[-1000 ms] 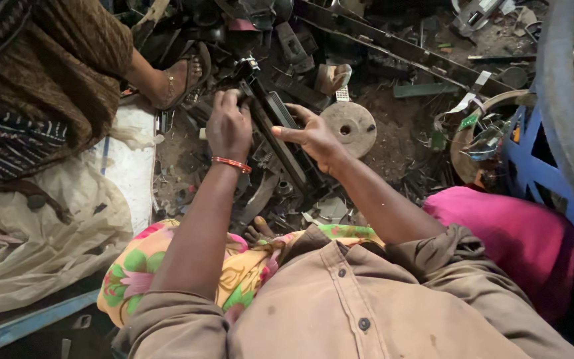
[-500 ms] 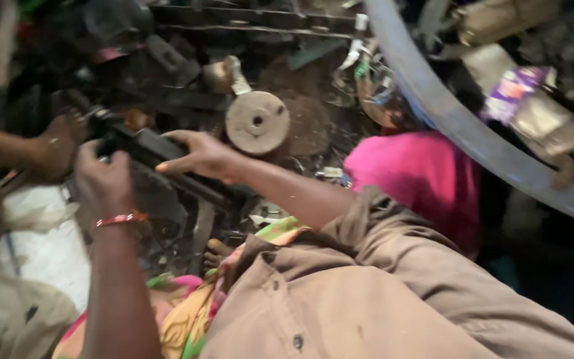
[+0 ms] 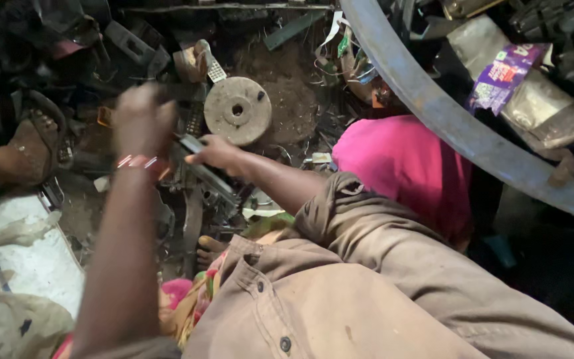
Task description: The person uses a screwdriver to remove parts from a printer toner cartridge and then uses a cleaver to pry open and inspect a small electronic housing and its circuit board.
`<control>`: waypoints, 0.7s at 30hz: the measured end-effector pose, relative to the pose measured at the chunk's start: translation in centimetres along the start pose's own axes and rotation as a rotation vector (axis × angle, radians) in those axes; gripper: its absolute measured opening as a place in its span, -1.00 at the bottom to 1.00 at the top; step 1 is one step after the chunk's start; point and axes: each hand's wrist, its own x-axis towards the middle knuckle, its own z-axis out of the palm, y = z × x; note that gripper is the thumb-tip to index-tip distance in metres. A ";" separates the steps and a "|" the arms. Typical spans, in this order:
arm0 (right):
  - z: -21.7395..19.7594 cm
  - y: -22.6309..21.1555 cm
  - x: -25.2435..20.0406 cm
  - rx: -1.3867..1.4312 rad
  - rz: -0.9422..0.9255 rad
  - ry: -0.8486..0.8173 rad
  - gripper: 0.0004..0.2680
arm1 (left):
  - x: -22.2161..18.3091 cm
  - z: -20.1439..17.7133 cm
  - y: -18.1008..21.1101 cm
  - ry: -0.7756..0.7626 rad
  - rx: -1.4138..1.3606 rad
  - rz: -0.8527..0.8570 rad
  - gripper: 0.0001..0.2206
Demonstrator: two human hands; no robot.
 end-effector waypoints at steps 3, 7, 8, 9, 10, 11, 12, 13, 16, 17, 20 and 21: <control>-1.7 2.0 1.5 -0.015 -0.021 0.066 -0.50 | 6.4 1.2 8.8 0.015 -0.263 0.150 -0.74; -3.1 1.5 2.5 0.087 -0.014 0.104 -0.55 | 9.8 -1.6 13.3 0.209 -0.336 0.375 -0.66; -3.4 1.2 2.4 0.085 -0.015 0.098 -0.55 | 9.5 -2.4 13.2 0.211 -0.331 0.372 -0.66; -3.4 0.8 2.4 0.169 -0.094 0.066 -0.61 | 8.5 -3.6 12.4 0.213 -0.360 0.358 -0.66; -3.5 0.3 2.3 0.254 -0.172 0.035 -0.65 | 7.5 -4.8 11.6 0.215 -0.389 0.343 -0.66; -3.6 -0.4 2.1 0.256 -0.176 0.012 -0.65 | 6.0 -6.1 10.5 0.217 -0.368 0.333 -0.66; -4.0 -1.2 1.8 0.318 -0.093 0.027 -0.61 | 4.4 -7.6 9.3 0.247 -0.340 0.327 -0.71; -4.2 -2.2 1.3 0.372 -0.012 0.033 -0.56 | 2.7 -9.3 7.9 0.283 -0.305 0.317 -0.76; -3.6 -5.5 -1.3 0.526 -0.160 -0.127 -0.49 | -2.1 -13.7 4.5 0.341 -0.549 -0.020 -0.86; -3.1 -6.8 -2.3 0.594 -0.156 -0.179 -0.46 | -3.4 -15.4 3.5 0.363 -0.525 -0.032 -0.86; -1.7 -10.4 -5.8 0.455 -0.025 -0.103 -0.47 | -7.2 -20.6 2.0 0.569 -0.701 -0.140 -0.87; -1.1 -11.2 -7.0 0.440 -0.031 -0.124 -0.47 | -8.5 -22.4 1.9 0.667 -0.758 -0.122 -0.83</control>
